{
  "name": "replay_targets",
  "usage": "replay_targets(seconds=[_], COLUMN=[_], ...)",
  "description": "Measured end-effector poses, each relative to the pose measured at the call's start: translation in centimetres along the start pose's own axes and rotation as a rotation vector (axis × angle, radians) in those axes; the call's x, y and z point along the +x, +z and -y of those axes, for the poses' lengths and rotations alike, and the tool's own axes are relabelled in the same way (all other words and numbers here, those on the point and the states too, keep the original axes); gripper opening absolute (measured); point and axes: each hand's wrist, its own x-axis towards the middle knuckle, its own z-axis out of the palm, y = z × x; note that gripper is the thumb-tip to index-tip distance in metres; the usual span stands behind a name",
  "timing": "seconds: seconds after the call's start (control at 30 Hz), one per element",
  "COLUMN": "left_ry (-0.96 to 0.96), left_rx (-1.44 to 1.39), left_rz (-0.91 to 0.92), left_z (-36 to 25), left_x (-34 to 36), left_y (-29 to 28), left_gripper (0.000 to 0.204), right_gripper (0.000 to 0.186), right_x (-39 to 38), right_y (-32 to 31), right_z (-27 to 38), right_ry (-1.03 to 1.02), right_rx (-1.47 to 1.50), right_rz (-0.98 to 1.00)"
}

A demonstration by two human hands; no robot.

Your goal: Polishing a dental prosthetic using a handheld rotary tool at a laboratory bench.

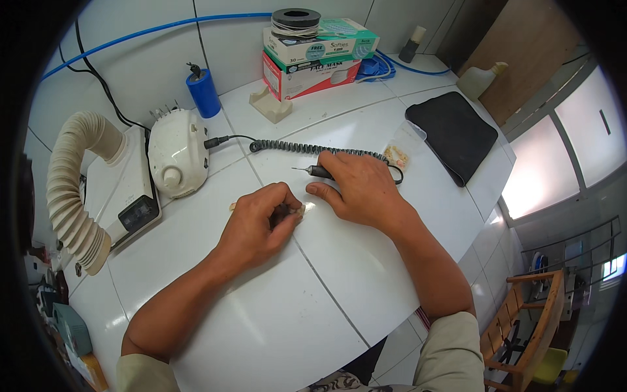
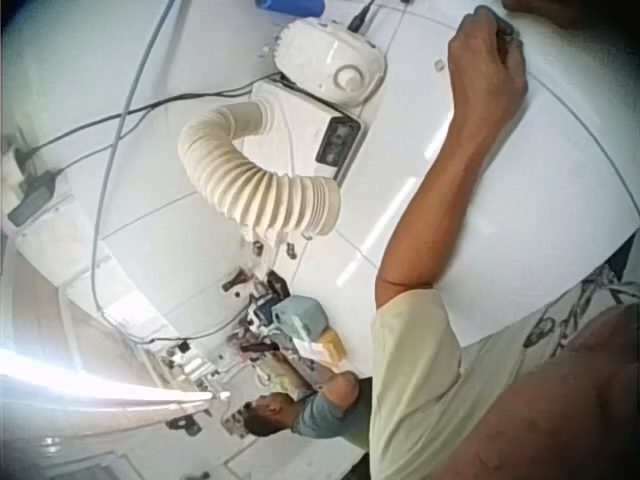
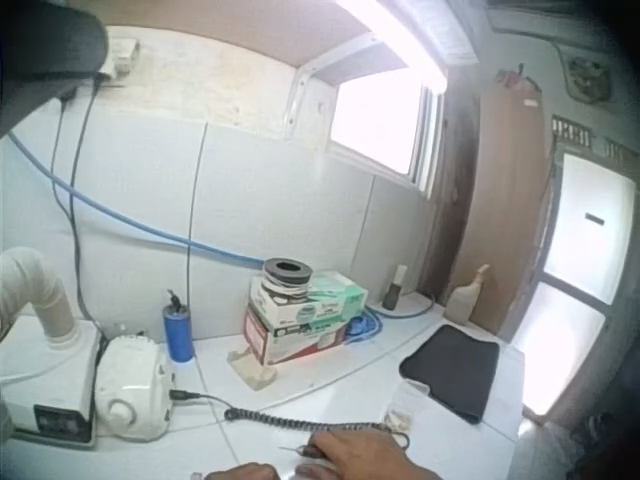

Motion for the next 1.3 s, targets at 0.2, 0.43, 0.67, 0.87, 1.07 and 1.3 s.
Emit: replay_targets(seconds=[0.2, 0.43, 0.67, 0.87, 1.07, 1.3], left_ry=[-0.020, 0.062, 0.566, 0.659, 0.685, 0.594], left_rx=[-0.012, 0.090, 0.003, -0.124, 0.018, 0.074], left_rz=[0.020, -0.010, -0.129, 0.834, 1.349, 1.346], left_z=[0.1, 1.1, -7.0, -22.4, -25.7, -24.2], left_x=[0.2, 0.2, -0.1, 1.0, -2.8, -2.4], left_y=[0.1, 0.3, 3.2, 14.1, 15.1, 13.9], left_gripper=[0.011, 0.018, 0.019, 0.065, 0.094, 0.098], right_gripper=[0.038, 0.033, 0.022, 0.017, 0.018, 0.017], right_x=[1.0, 1.0, 2.2, 2.5, 1.2, 1.7], right_y=[2.6, 4.4, 5.0, 5.7, 5.2, 5.0], right_z=[0.0, 0.2, 0.9, 0.8, 0.6, 0.5], right_ry=[0.101, 0.097, 0.163, 0.109, 0.204, 0.242], right_rx=[-0.124, -0.168, -0.261, -0.272, -0.303, -0.318], right_rz=[-0.124, -0.353, -0.333, -0.333, -0.306, -0.275])
